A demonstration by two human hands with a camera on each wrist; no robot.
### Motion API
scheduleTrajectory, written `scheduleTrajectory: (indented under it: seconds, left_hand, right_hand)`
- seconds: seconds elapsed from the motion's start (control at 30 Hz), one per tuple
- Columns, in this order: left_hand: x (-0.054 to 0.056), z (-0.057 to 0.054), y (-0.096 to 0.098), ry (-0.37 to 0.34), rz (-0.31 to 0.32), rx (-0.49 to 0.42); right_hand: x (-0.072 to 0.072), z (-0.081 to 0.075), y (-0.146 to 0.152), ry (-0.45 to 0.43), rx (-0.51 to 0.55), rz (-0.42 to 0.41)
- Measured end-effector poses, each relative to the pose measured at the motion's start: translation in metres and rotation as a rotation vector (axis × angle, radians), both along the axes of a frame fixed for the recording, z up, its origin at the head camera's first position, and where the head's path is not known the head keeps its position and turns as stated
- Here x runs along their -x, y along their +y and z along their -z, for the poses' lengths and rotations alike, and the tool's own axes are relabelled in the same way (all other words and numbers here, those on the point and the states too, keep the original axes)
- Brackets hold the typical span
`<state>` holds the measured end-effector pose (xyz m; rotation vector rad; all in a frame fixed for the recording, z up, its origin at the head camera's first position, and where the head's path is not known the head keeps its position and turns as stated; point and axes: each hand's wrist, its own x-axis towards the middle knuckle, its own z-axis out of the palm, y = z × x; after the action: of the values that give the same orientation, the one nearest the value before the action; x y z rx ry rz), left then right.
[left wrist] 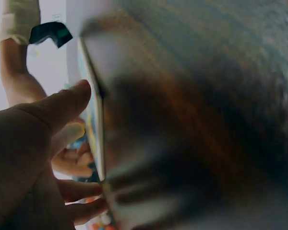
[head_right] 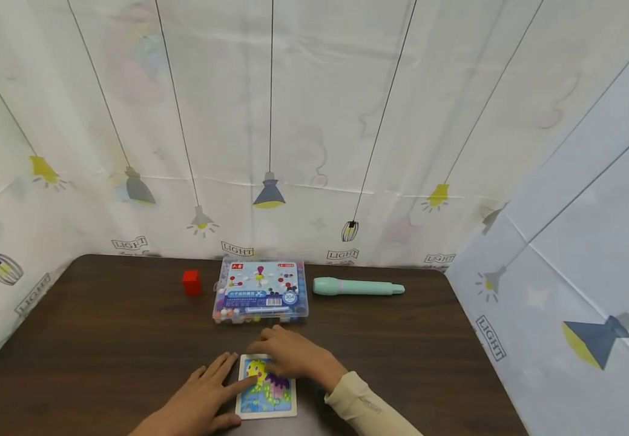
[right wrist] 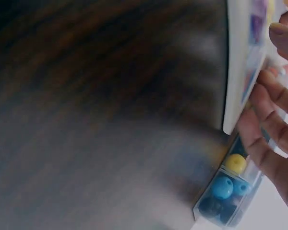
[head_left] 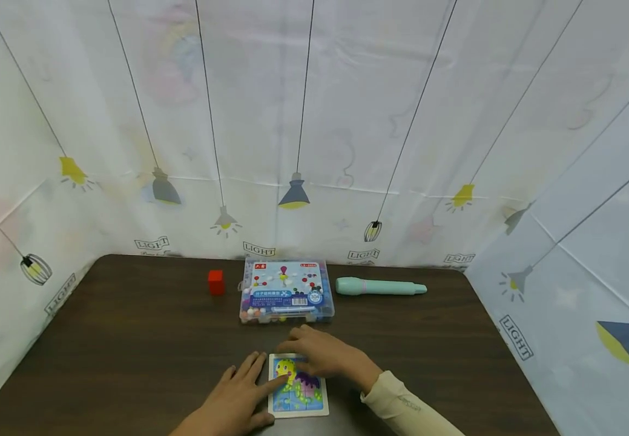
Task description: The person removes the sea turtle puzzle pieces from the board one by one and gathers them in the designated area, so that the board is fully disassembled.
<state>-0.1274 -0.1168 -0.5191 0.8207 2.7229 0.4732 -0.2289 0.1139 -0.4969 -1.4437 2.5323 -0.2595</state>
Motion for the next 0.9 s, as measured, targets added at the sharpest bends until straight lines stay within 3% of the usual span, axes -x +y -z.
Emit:
scheduleTrajectory:
  seconds: [0.13,0.43,0.9]
  left_hand:
    - [0.0,0.004,0.004,-0.016,0.01,0.005]
    - [0.005,0.003,0.007,-0.025,0.009,0.006]
    - [0.003,0.009,0.006,-0.063,0.0,-0.031]
  right_hand:
    - [0.002,0.004,-0.005,-0.012,-0.007,-0.041]
    - [0.002,-0.007,-0.005,0.008,-0.089,-0.105]
    - [0.001,-0.017,-0.029,0.215,-0.311,-0.237]
